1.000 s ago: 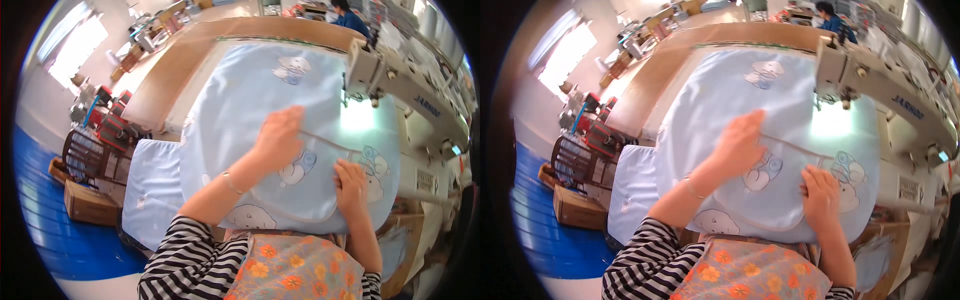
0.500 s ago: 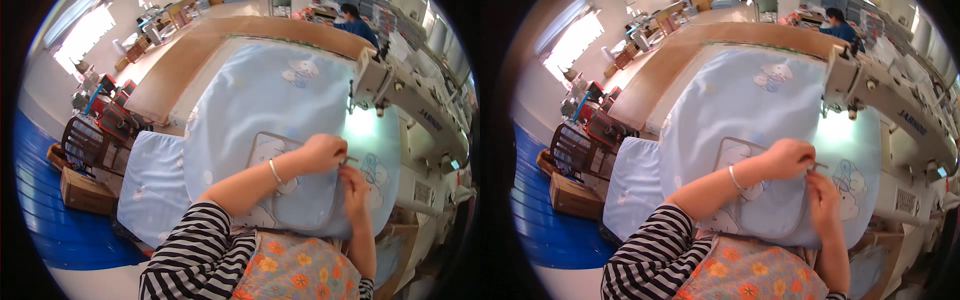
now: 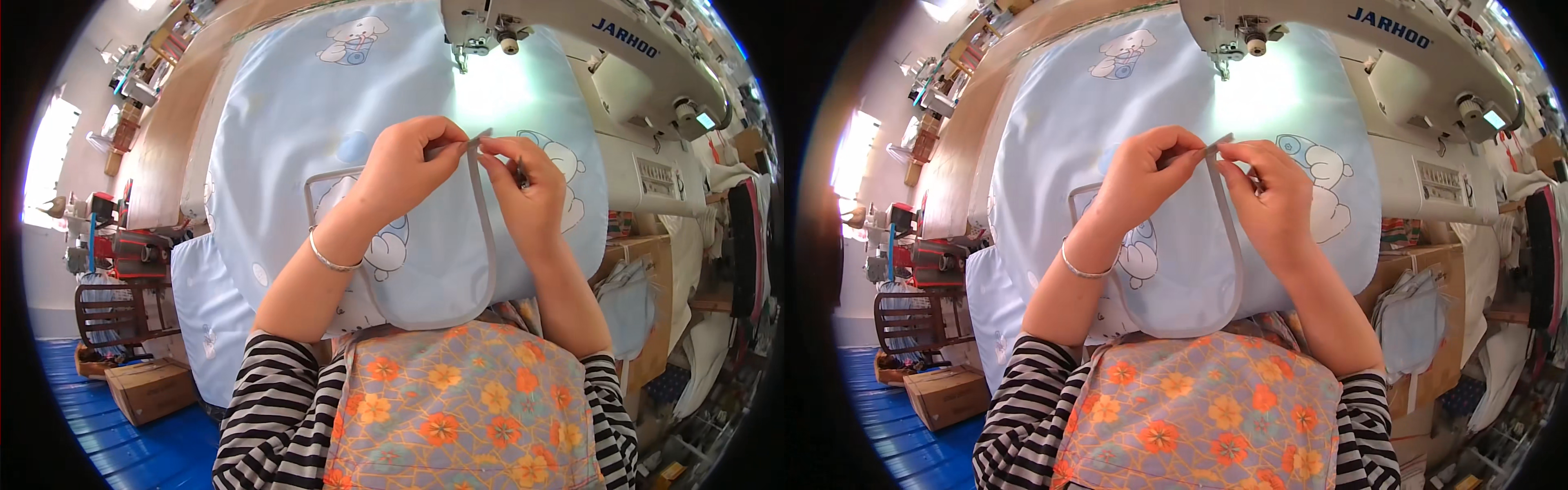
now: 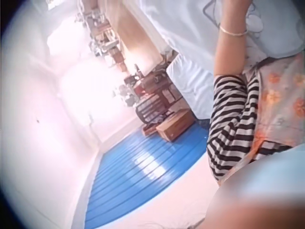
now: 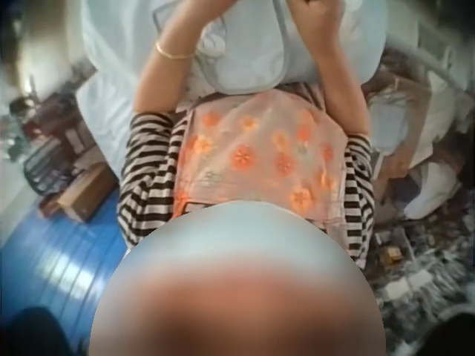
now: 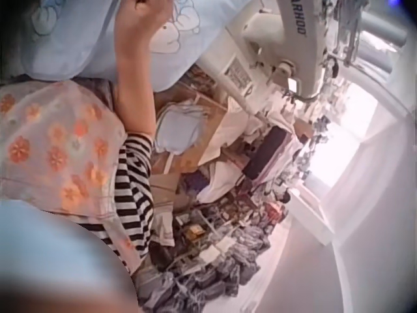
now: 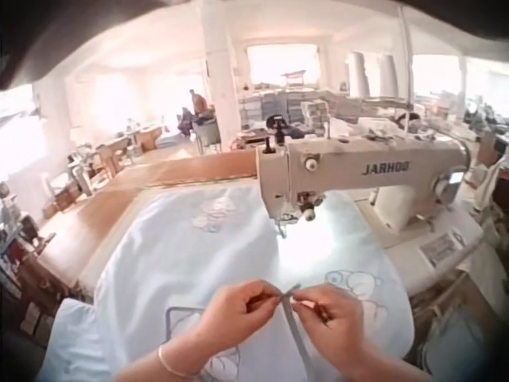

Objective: Sewing small transparent plastic pockets onto printed fabric panels using an industrial sewing machine.

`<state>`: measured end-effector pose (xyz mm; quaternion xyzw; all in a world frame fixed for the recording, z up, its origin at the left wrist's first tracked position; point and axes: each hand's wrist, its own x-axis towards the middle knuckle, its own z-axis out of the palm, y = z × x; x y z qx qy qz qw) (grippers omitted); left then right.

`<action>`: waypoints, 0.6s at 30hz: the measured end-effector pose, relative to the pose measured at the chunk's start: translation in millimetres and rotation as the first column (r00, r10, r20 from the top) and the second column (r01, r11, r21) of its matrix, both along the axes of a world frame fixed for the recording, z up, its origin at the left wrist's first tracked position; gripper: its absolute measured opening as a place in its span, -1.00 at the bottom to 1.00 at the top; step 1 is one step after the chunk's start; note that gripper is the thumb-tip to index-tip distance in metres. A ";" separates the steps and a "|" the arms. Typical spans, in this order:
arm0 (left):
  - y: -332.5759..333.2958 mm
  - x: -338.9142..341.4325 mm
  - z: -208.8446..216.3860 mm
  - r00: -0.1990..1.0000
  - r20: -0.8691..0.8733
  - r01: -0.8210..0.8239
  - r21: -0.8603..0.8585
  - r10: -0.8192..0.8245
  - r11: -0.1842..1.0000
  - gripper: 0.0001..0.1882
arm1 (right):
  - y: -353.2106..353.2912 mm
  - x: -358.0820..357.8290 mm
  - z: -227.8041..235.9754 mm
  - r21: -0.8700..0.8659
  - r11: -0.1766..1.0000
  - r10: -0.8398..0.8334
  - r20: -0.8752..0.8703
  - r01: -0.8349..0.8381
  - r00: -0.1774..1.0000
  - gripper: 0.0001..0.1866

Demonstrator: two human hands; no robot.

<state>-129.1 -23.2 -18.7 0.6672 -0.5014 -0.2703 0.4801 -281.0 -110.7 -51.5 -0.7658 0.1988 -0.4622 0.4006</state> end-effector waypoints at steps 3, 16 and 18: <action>4.2 -4.9 -0.2 0.996 0.086 0.018 -0.037 -0.015 0.999 -0.90 | 5.3 -1.9 3.1 0.087 0.996 0.011 -0.029 -0.009 1.000 -0.87; 12.2 7.1 2.5 0.919 0.370 0.160 -0.038 -0.135 0.986 -0.87 | -9.9 -7.5 21.8 0.436 0.893 0.228 -0.222 -0.113 0.948 -0.91; 14.4 14.0 3.9 0.921 0.363 0.168 -0.038 -0.142 0.985 -0.86 | -15.9 -1.3 34.9 0.349 0.920 0.310 -0.378 -0.175 0.872 -0.92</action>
